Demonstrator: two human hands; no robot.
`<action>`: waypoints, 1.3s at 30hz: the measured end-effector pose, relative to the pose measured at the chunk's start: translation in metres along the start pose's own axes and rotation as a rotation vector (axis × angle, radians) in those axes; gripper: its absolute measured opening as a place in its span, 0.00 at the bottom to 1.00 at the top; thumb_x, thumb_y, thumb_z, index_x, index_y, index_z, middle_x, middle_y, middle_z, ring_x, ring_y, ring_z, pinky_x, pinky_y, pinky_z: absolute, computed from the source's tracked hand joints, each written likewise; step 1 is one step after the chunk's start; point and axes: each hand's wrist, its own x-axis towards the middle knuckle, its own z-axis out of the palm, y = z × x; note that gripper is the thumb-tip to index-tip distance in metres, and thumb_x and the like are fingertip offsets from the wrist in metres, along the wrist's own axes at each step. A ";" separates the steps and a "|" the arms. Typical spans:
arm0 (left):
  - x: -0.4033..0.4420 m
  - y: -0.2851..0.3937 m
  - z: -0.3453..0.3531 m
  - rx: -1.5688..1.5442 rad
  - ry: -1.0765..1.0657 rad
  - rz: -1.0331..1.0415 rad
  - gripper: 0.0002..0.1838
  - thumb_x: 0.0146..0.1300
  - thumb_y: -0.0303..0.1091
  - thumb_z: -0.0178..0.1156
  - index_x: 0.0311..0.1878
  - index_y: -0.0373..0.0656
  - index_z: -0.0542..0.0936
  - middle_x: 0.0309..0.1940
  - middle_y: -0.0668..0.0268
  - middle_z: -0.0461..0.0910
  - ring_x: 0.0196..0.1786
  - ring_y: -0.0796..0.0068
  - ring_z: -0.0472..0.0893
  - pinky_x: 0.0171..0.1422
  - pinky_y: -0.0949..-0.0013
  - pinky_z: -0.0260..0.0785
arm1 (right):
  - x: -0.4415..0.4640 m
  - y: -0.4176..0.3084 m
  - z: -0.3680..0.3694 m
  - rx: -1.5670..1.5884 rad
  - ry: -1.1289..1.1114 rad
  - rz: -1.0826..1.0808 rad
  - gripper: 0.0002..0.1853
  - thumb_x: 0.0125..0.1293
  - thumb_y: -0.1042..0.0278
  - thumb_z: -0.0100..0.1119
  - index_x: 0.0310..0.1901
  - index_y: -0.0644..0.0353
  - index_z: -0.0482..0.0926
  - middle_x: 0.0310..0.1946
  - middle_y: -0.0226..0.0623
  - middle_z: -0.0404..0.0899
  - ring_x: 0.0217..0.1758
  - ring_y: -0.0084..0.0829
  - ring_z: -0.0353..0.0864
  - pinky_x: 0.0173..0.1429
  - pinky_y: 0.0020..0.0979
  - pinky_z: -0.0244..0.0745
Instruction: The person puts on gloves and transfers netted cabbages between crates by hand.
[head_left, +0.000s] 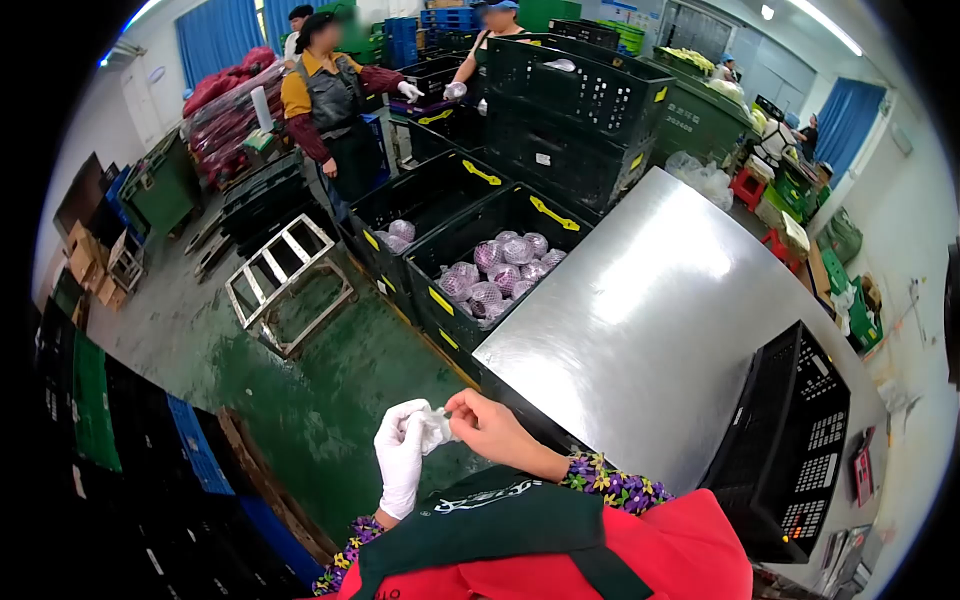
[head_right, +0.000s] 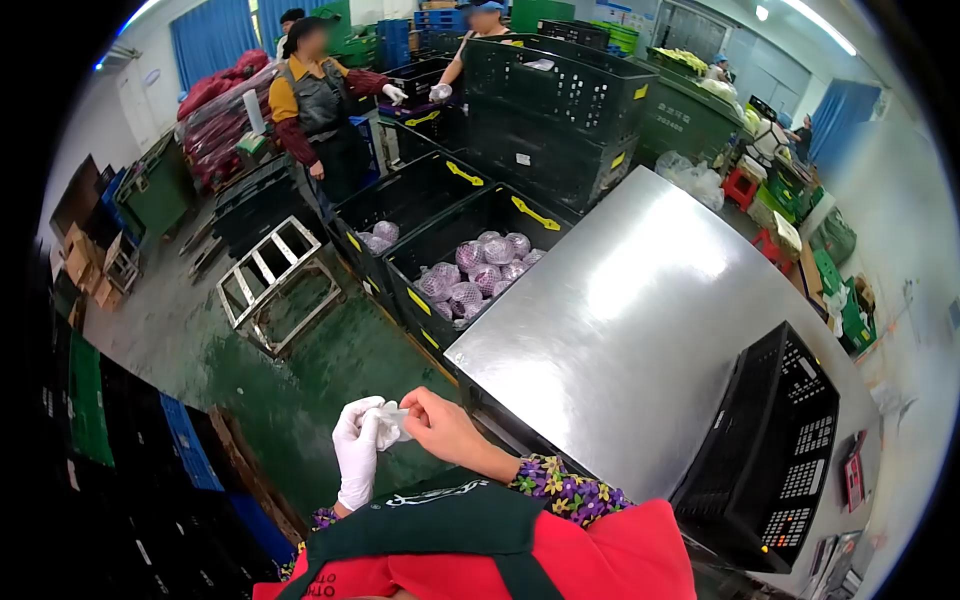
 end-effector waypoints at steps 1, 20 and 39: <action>-0.001 0.000 0.001 -0.003 0.013 -0.001 0.08 0.69 0.25 0.54 0.48 0.37 0.79 0.35 0.70 0.81 0.32 0.87 0.77 0.34 0.81 0.70 | -0.002 0.002 0.005 0.011 -0.033 -0.050 0.12 0.62 0.72 0.56 0.48 0.60 0.75 0.30 0.35 0.76 0.32 0.28 0.77 0.39 0.28 0.72; 0.001 -0.010 -0.024 -0.158 -0.029 -0.160 0.08 0.66 0.24 0.57 0.46 0.33 0.82 0.43 0.62 0.84 0.42 0.78 0.82 0.49 0.75 0.74 | 0.008 0.015 -0.020 -0.192 0.023 -0.034 0.11 0.68 0.60 0.56 0.37 0.59 0.78 0.24 0.40 0.78 0.27 0.37 0.79 0.32 0.35 0.70; -0.001 -0.017 -0.034 -0.363 -0.028 -0.272 0.12 0.68 0.28 0.57 0.51 0.32 0.80 0.46 0.59 0.83 0.46 0.74 0.82 0.54 0.71 0.74 | -0.003 0.020 -0.006 -0.410 0.100 -0.302 0.10 0.65 0.58 0.59 0.32 0.55 0.78 0.25 0.36 0.79 0.29 0.40 0.81 0.31 0.39 0.72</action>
